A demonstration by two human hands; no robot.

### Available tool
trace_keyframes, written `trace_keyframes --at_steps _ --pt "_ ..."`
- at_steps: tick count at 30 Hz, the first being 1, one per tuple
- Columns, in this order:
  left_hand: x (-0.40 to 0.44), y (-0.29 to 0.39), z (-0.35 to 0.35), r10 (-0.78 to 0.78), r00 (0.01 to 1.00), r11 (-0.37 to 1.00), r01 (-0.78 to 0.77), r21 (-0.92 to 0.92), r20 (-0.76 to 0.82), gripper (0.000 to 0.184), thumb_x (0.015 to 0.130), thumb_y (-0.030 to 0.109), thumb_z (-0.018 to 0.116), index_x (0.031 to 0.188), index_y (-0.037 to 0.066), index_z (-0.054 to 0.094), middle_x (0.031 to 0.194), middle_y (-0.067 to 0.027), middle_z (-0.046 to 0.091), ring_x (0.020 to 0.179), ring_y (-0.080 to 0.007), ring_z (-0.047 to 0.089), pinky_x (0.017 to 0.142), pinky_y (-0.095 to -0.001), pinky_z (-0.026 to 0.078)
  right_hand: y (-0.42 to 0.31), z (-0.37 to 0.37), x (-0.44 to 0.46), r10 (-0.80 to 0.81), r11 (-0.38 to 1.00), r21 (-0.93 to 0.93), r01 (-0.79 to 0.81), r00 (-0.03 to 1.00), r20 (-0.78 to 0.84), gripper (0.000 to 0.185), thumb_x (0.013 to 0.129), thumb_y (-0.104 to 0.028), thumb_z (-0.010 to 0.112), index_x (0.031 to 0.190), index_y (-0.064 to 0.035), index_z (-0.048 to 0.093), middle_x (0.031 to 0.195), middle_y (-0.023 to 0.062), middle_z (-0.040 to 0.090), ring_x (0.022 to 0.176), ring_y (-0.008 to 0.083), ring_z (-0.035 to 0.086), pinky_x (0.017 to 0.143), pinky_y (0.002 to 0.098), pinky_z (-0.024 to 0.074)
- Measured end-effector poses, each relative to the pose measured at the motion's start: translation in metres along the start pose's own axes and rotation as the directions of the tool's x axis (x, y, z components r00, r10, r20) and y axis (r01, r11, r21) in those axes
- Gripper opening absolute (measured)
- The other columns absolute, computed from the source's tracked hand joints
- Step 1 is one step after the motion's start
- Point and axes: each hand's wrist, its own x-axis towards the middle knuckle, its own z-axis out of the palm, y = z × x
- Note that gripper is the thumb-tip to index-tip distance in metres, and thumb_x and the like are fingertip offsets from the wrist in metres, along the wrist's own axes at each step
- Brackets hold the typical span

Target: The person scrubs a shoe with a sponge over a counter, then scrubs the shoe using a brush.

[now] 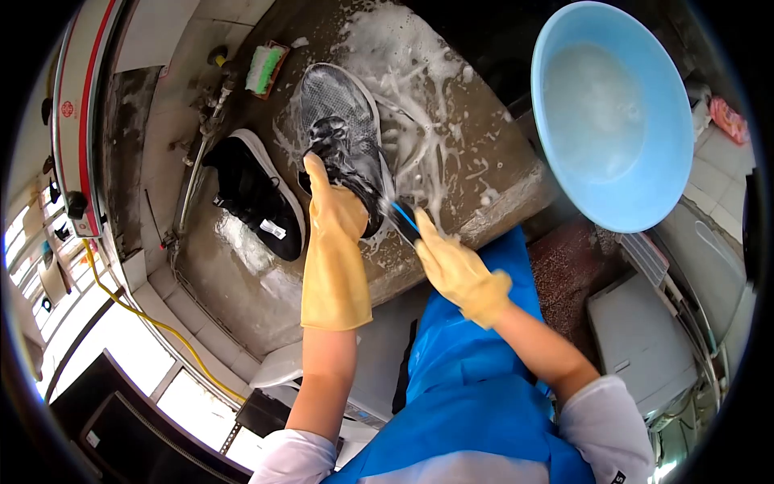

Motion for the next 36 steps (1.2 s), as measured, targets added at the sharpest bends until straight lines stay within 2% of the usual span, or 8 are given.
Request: trace_keyframes --at_steps 6,9,13,19,25,29,33,36 --pt "-0.077 -0.027 0.045 0.529 0.840 0.386 -0.109 0.916 -0.123 0.103 0.073 0.053 0.087 0.151 -0.002 0.047 0.143 -0.0185 0.059 0.130 -0.0224 0.056 0.108 -0.0330 0.042 -0.008 -0.060 0.019 -0.310 0.951 -0.110 0.290 0.886 -0.346 0.052 0.104 -0.015 0.058 0.151 0.0009 0.043 0.137 0.0254 0.061 0.112 0.0389 0.068 0.090 0.0410 0.0578" --pt "-0.080 -0.037 0.053 0.577 0.814 0.396 -0.202 0.896 -0.071 0.095 0.079 0.052 0.084 0.150 -0.002 0.049 0.142 -0.0186 0.061 0.129 -0.0268 0.058 0.108 -0.0325 0.042 -0.031 -0.105 0.031 -0.434 0.900 -0.258 0.351 0.779 -0.452 0.050 0.103 -0.012 0.059 0.149 0.0022 0.046 0.136 0.0267 0.061 0.113 0.0379 0.069 0.087 0.0415 0.0593" --pt "-0.078 -0.041 0.054 0.610 0.771 0.461 -0.160 0.873 -0.181 0.089 0.076 0.055 0.085 0.146 0.007 0.057 0.137 -0.0156 0.065 0.125 -0.0274 0.059 0.107 -0.0360 0.043 -0.066 -0.174 0.027 0.256 0.879 0.474 0.055 0.783 -0.566 0.052 0.110 -0.026 0.052 0.157 -0.0065 0.041 0.091 0.0067 0.068 0.055 0.0062 0.048 0.052 0.0215 0.0429" --pt "-0.063 -0.039 0.051 0.566 0.806 0.438 -0.119 0.891 -0.170 0.104 0.076 0.063 0.082 0.154 0.004 0.045 0.147 -0.0174 0.057 0.135 -0.0297 0.053 0.114 -0.0358 0.038 0.067 -0.254 0.080 -0.007 0.843 -0.451 -0.293 0.832 -0.554 0.057 0.106 -0.036 0.051 0.155 -0.0097 0.040 0.128 0.0238 0.065 0.111 0.0379 0.067 0.096 0.0461 0.0522" --pt "-0.047 -0.030 0.032 0.622 0.762 0.536 -0.249 0.806 -0.179 0.092 0.075 0.056 0.083 0.141 -0.004 0.059 0.137 -0.0182 0.063 0.123 -0.0282 0.059 0.106 -0.0367 0.043 0.011 -0.258 0.048 0.339 0.768 -0.333 -0.546 0.789 -0.512 0.051 0.107 -0.033 0.050 0.155 -0.0160 0.043 0.131 0.0268 0.062 0.108 0.0428 0.066 0.095 0.0461 0.0514" --pt "-0.023 0.002 -0.005 0.433 0.872 0.782 -0.237 0.577 -0.229 0.057 0.083 0.039 0.084 0.112 -0.008 0.071 0.105 -0.0128 0.074 0.087 -0.0236 0.072 0.082 -0.0360 0.057 -0.040 -0.211 0.012 0.205 0.978 0.086 -0.191 0.797 -0.568 0.053 0.108 -0.033 0.053 0.158 -0.0212 0.041 0.133 0.0136 0.066 0.100 0.0223 0.071 0.086 0.0422 0.0552" --pt "-0.032 0.022 -0.013 0.285 0.955 0.883 -0.227 0.411 -0.085 0.050 0.091 0.038 0.076 0.114 -0.006 0.070 0.102 -0.0144 0.076 0.084 -0.0276 0.074 0.080 -0.0409 0.062 -0.053 -0.106 0.033 -0.128 0.988 0.052 0.147 0.955 -0.267 0.056 0.105 -0.026 0.058 0.153 -0.0011 0.042 0.146 0.0264 0.054 0.135 0.0360 0.055 0.115 0.0414 0.0421" --pt "-0.026 0.033 -0.029 0.226 0.971 0.932 -0.237 0.275 0.071 0.045 0.094 0.030 0.074 0.117 -0.007 0.069 0.108 -0.0140 0.074 0.093 -0.0227 0.073 0.088 -0.0369 0.058 -0.044 -0.001 0.051 -0.229 0.964 0.144 0.224 0.973 0.024 0.062 0.106 -0.024 0.054 0.160 -0.0031 0.030 0.110 0.0282 0.069 0.088 0.0429 0.069 0.082 0.0478 0.0551"
